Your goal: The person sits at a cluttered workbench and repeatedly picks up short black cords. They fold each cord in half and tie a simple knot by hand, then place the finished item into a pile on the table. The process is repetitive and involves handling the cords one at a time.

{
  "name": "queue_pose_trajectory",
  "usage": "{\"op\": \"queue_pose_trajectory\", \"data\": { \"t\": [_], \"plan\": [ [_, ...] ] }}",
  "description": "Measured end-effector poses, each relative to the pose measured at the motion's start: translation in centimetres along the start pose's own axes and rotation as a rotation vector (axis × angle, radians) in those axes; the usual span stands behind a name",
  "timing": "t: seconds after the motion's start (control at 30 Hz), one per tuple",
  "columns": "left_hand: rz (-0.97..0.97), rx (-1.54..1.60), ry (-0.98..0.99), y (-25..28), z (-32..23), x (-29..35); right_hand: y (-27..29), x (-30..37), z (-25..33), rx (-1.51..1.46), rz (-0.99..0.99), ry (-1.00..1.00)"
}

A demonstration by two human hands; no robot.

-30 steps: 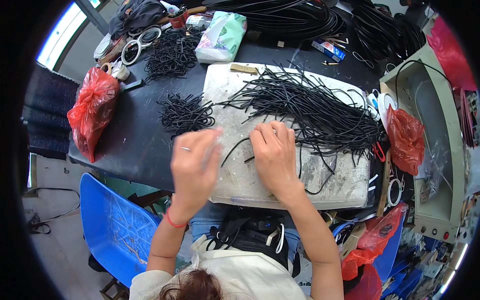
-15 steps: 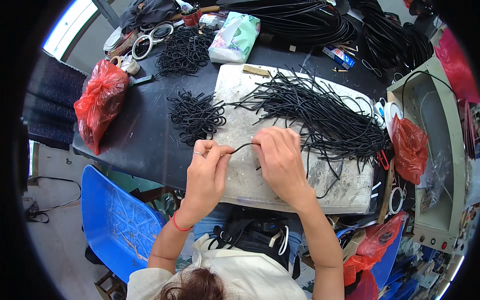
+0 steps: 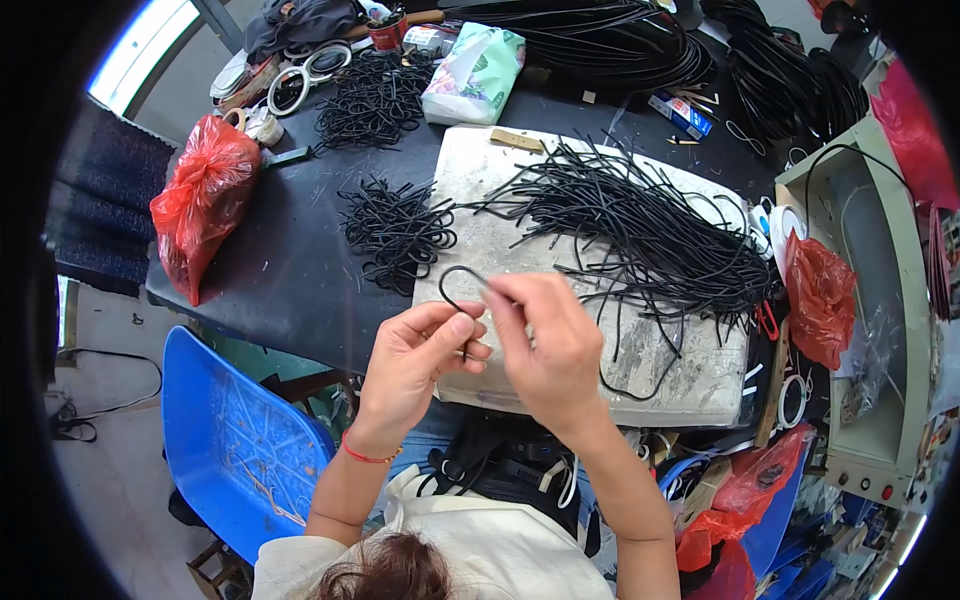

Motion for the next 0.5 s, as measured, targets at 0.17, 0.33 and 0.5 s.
{"op": "queue_pose_trajectory", "data": {
  "t": [0.17, 0.33, 0.5],
  "plan": [
    [-0.081, 0.114, 0.008, 0.7, 0.6, -0.5, -1.5, 0.7, 0.9, -0.094, 0.133, 0.031],
    [-0.053, 0.083, -0.020, 0.3, 0.5, -0.3, -1.7, 1.0, 0.3, -0.118, 0.151, -0.028],
    [-0.069, 0.017, -0.076, 1.1, 0.4, -0.4, -1.6, 1.9, -1.2, -0.163, 0.150, -0.207]
  ]
}}
Point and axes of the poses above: each hand's wrist, its own x-axis away from the middle knuckle, its own y-axis out of the back of the hand, z = x × y, the point moved 8 cm from there along -x, towards the middle knuckle, and after that the axes turned 4 degrees about -x, right-handed, at the moved point
